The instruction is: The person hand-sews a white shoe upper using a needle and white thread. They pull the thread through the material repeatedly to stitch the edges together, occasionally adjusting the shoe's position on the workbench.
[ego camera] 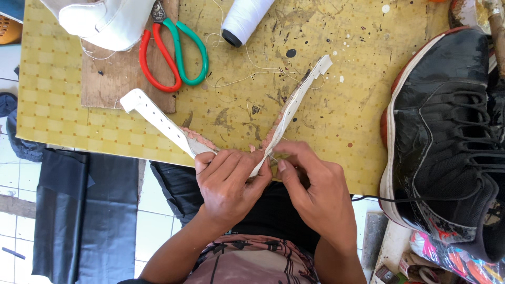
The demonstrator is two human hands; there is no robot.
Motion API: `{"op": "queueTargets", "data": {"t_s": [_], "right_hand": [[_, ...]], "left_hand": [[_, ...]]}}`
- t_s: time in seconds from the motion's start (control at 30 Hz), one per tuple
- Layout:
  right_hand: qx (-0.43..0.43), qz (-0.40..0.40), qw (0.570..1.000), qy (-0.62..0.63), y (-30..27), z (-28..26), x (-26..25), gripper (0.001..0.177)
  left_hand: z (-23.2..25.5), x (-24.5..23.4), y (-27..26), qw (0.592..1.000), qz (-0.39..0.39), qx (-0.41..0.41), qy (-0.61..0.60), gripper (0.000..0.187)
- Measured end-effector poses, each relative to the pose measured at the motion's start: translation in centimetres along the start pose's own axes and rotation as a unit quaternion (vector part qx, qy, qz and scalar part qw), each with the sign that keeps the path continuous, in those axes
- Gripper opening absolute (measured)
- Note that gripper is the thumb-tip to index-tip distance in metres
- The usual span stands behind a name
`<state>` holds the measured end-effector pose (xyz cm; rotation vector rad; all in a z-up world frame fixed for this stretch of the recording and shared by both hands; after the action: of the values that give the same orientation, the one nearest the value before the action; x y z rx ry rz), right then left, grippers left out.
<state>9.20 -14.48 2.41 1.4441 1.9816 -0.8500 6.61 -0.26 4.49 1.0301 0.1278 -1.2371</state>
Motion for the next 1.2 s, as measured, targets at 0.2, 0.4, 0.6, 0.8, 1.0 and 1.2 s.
{"op": "queueTargets", "data": {"t_s": [0.2,0.4,0.6,0.8,1.0,1.2], "right_hand": [[-0.104,0.024,0.994,0.007,0.3,-1.2,0.0,0.034],[-0.116,0.042,0.992,-0.014,0.4,-1.4,0.1,0.031],[-0.109,0.074,0.991,-0.014,0.5,-1.4,0.2,0.022],[-0.102,0.101,0.990,0.000,0.4,-1.2,0.5,0.018],[-0.104,0.121,0.987,0.010,0.4,-1.3,0.6,0.017],[-0.102,0.129,0.986,0.005,0.4,-1.4,0.7,0.016]], "left_hand": [[-0.1,0.0,-0.1,1.000,-0.001,-0.003,-0.001,0.009],[-0.1,0.0,-0.1,1.000,0.004,-0.002,0.003,0.010],[-0.3,0.1,-0.1,1.000,-0.001,-0.008,0.001,0.009],[-0.3,0.1,-0.2,1.000,0.005,-0.008,0.003,0.010],[-0.5,0.1,-0.1,1.000,-0.004,-0.016,-0.006,0.010],[-0.3,0.0,0.1,1.000,0.007,-0.011,-0.013,0.011]]}}
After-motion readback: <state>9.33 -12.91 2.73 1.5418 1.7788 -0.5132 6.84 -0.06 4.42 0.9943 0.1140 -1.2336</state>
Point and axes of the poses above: each hand's wrist, its own y-axis towards the middle knuckle, its own x-axis out of the palm, z = x × y, the point moved 8 cm from there along y, towards the middle knuckle, and after that the axes turned 13 degrees about -y, right-handed, at the moved point
